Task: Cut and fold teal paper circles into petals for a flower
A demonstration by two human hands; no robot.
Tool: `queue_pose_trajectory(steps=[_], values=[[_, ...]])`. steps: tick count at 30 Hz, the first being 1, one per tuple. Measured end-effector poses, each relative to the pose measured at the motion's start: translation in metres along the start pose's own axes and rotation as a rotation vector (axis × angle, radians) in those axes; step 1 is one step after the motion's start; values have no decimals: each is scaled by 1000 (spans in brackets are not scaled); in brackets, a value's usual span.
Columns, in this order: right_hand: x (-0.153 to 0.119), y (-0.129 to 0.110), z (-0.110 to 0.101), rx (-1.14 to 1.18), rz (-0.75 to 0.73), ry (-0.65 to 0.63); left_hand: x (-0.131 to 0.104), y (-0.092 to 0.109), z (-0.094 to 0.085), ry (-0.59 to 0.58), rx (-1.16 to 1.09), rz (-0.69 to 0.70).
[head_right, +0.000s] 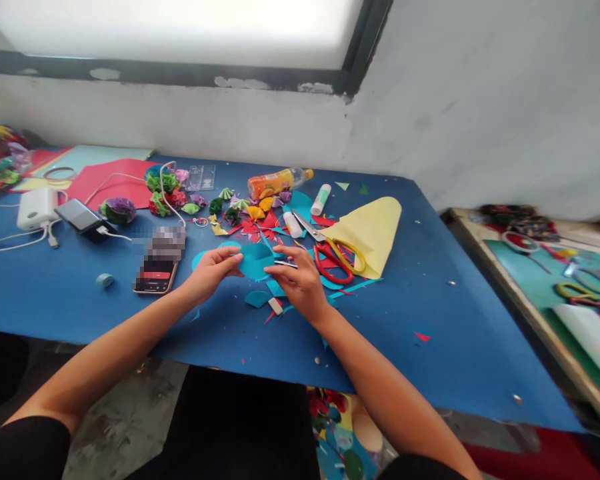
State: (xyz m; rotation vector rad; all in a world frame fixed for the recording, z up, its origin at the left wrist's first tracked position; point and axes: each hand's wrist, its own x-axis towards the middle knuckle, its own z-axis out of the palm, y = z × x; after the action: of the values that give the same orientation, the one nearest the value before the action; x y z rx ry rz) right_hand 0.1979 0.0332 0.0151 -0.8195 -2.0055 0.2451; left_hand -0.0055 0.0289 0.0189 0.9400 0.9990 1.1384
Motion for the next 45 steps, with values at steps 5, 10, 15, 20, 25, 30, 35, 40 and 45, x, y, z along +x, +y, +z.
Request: queue_pose_trajectory(steps=[5, 10, 15, 20, 25, 30, 35, 40, 45], values=[[3, -6, 0, 107, 173, -7, 1, 1, 1, 47, 24, 33], [5, -7, -2, 190, 287, -73, 1, 1, 0, 53, 62, 43], [4, -9, -1, 218, 318, -119, 0, 0, 1, 7, 86, 37], [2, -12, 0, 213, 314, -153, 0, -3, 0, -60, 99, 20], [2, -12, 1, 253, 367, -108, -3, -2, 0, -160, 123, 17], [-1, -12, 7, 319, 469, -20, -8, -4, 3, -266, 88, 8], [0, -13, 9, 391, 516, -47, -6, -7, 2, -207, 99, -7], [-1, -11, 8, 431, 515, -104, -4, -3, 0, -216, 82, 8], [-4, -11, 10, 407, 451, -91, -2, 0, 0, -230, 42, -49]])
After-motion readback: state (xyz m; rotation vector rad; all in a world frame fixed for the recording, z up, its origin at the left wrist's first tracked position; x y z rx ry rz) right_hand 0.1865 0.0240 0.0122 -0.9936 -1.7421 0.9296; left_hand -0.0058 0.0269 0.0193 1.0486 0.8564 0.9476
